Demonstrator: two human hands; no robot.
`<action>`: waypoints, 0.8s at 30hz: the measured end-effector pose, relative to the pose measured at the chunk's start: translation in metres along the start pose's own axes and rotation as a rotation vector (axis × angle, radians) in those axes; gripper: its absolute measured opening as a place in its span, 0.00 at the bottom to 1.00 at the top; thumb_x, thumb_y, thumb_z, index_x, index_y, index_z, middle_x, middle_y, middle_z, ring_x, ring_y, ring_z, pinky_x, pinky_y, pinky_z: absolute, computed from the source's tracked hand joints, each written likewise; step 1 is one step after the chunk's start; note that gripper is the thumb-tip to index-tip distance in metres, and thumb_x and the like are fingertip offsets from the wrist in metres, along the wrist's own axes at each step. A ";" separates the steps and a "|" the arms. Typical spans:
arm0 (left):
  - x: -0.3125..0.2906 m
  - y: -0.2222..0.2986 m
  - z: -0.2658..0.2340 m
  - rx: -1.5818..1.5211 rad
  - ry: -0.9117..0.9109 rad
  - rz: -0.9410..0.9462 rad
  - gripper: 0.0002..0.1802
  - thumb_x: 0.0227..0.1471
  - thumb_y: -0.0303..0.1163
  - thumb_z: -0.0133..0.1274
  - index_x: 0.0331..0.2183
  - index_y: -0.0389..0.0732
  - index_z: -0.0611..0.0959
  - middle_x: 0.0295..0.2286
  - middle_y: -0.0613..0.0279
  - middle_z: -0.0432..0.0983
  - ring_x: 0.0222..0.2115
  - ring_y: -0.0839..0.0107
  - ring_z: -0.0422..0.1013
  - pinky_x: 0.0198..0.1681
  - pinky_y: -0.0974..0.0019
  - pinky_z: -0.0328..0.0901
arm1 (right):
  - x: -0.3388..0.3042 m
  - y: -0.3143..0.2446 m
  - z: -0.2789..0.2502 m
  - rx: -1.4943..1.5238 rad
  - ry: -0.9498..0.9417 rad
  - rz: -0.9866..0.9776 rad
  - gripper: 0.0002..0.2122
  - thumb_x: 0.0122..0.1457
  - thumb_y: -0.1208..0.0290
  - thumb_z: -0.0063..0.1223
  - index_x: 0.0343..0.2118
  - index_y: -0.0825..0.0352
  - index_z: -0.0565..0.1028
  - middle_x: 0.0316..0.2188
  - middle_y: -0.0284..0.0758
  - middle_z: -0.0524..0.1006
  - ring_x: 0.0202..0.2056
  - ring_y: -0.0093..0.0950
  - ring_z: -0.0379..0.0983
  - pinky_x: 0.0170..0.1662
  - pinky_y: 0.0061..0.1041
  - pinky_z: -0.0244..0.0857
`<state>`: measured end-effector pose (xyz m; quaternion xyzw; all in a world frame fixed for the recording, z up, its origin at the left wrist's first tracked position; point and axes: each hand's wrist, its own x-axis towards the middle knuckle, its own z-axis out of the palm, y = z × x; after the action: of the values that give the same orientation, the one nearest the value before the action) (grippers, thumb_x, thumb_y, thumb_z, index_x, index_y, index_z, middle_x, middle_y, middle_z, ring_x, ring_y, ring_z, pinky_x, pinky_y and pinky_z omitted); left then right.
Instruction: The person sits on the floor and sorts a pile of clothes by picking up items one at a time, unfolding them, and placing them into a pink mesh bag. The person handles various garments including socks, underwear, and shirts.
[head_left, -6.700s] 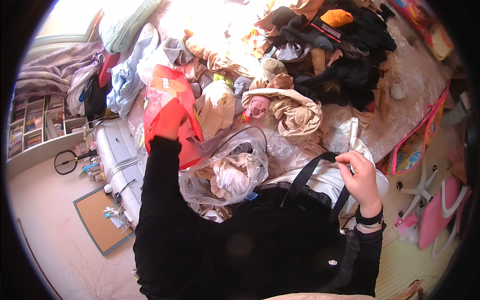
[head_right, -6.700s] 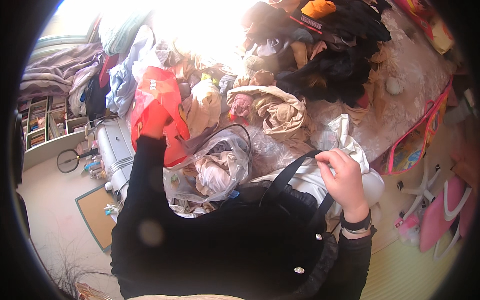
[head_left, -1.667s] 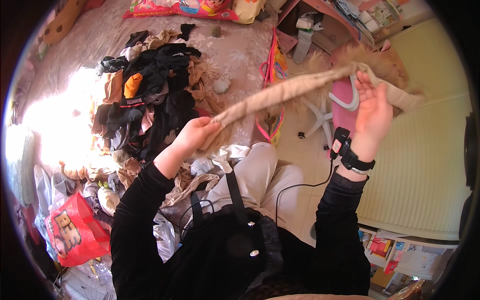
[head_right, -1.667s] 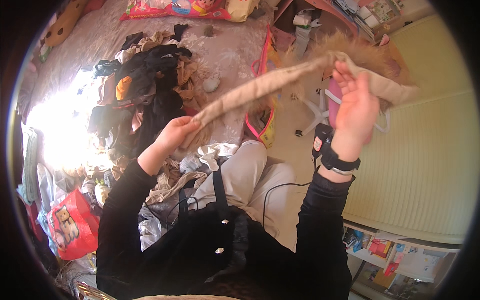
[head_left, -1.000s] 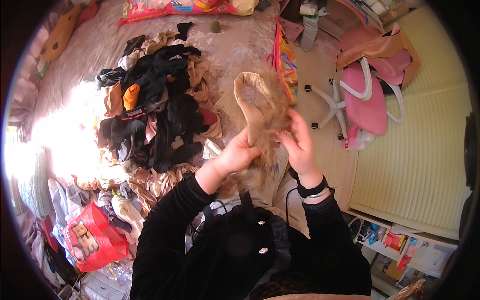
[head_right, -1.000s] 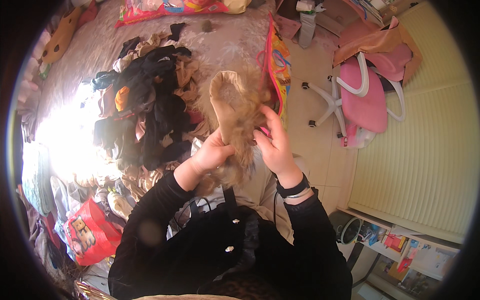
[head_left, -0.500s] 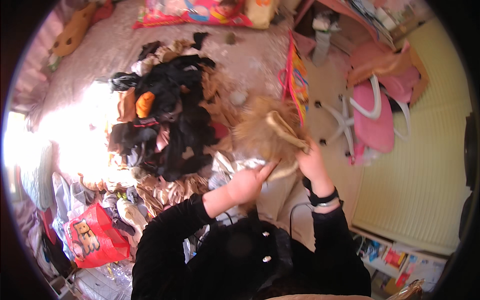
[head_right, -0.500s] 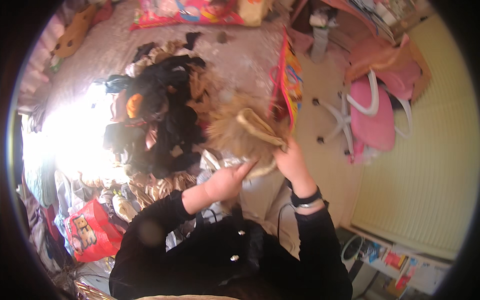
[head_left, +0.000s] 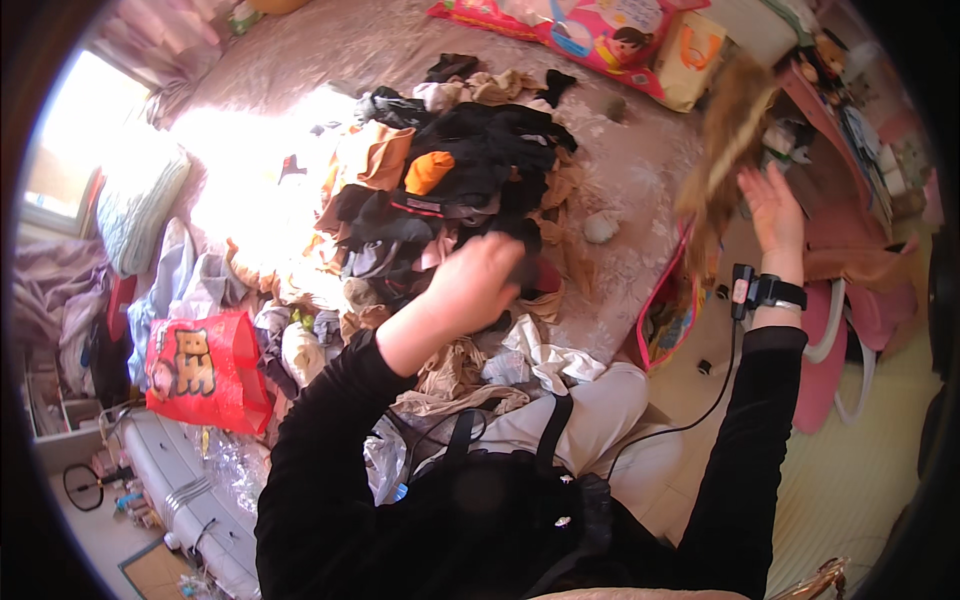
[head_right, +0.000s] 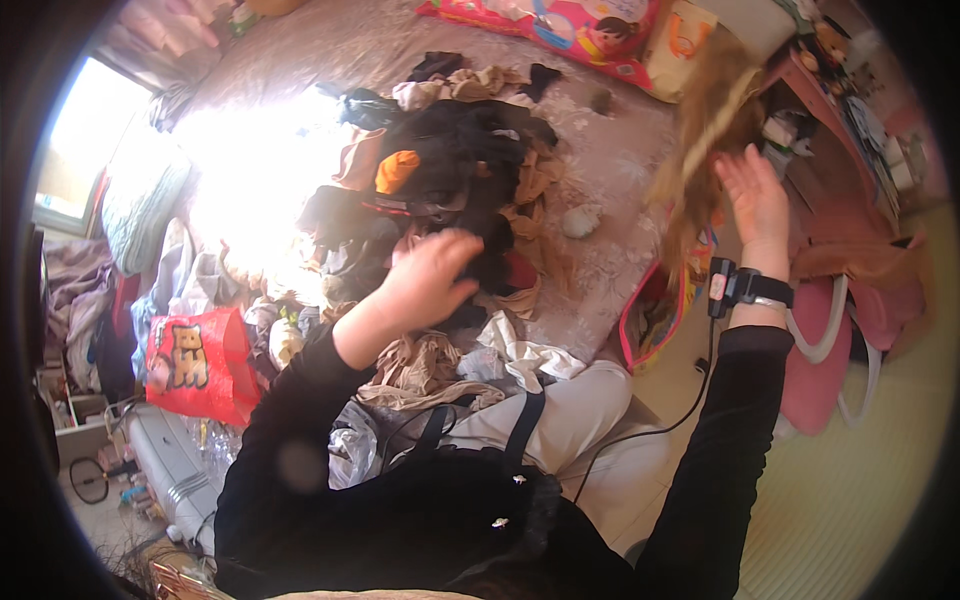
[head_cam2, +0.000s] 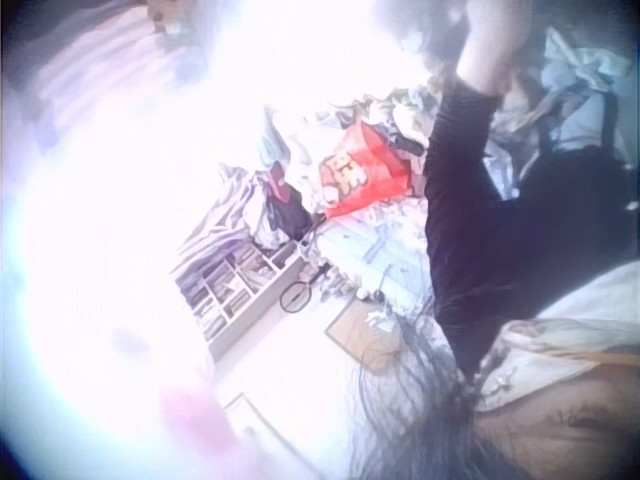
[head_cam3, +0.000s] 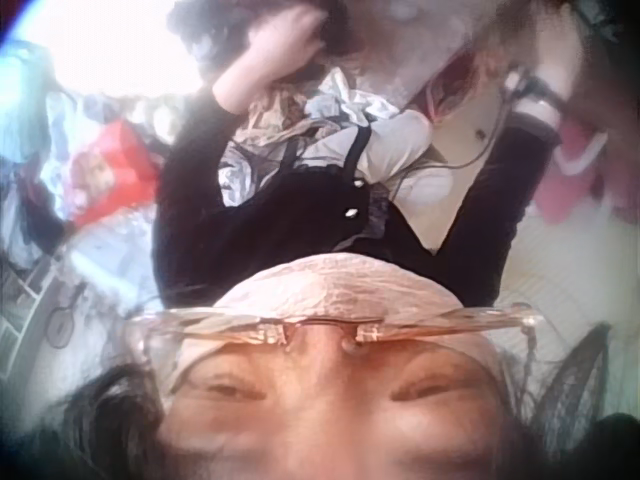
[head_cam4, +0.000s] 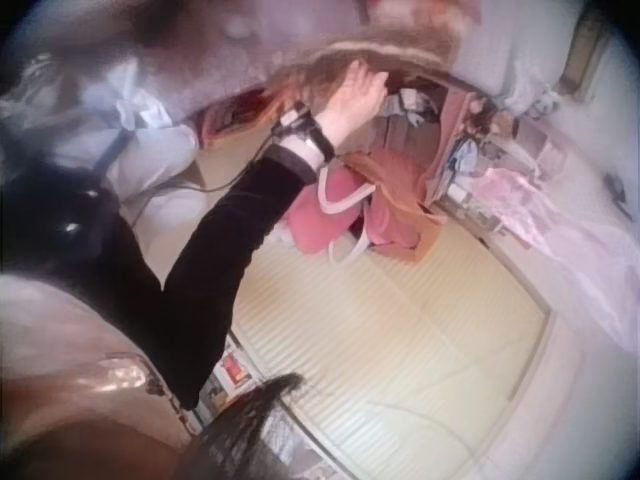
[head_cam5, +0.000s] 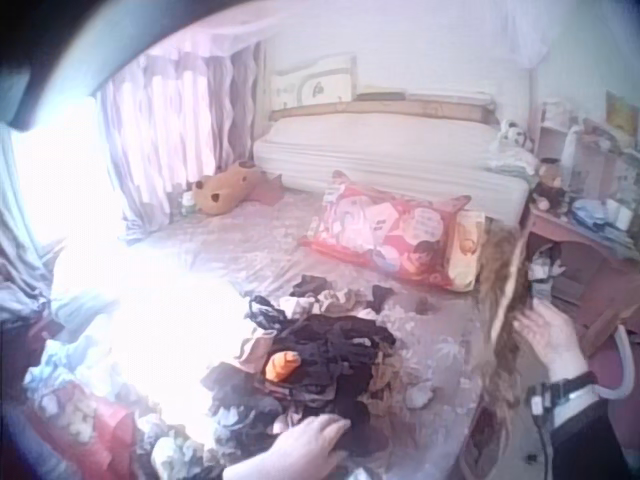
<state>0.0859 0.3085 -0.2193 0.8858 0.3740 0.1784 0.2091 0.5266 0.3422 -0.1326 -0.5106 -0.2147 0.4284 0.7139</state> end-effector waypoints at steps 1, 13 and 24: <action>0.011 -0.007 -0.004 0.076 0.189 -0.048 0.29 0.39 0.30 0.60 0.46 0.40 0.72 0.47 0.53 0.67 0.48 0.54 0.65 0.50 0.56 0.63 | 0.003 0.000 0.009 -0.020 -0.021 -0.085 0.21 0.60 0.70 0.50 0.53 0.76 0.62 0.49 0.48 0.69 0.48 0.40 0.70 0.51 0.35 0.69; -0.023 -0.024 0.065 0.435 -0.082 0.213 0.10 0.39 0.33 0.49 0.30 0.44 0.75 0.28 0.65 0.69 0.33 0.65 0.67 0.39 0.63 0.59 | -0.186 0.201 0.031 -0.607 -0.509 0.416 0.21 0.57 0.78 0.54 0.53 0.68 0.65 0.47 0.38 0.72 0.43 0.23 0.71 0.42 0.21 0.69; -0.050 -0.041 0.040 0.312 0.310 -0.136 0.27 0.33 0.25 0.55 0.42 0.42 0.75 0.36 0.59 0.71 0.39 0.57 0.68 0.45 0.57 0.62 | -0.217 0.242 0.040 -0.638 -0.600 0.237 0.20 0.55 0.77 0.55 0.52 0.69 0.67 0.44 0.39 0.75 0.42 0.23 0.73 0.43 0.22 0.68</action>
<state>0.0477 0.2884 -0.2818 0.8420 0.4837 0.2378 0.0212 0.2844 0.2106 -0.3102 -0.5792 -0.4735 0.5486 0.3733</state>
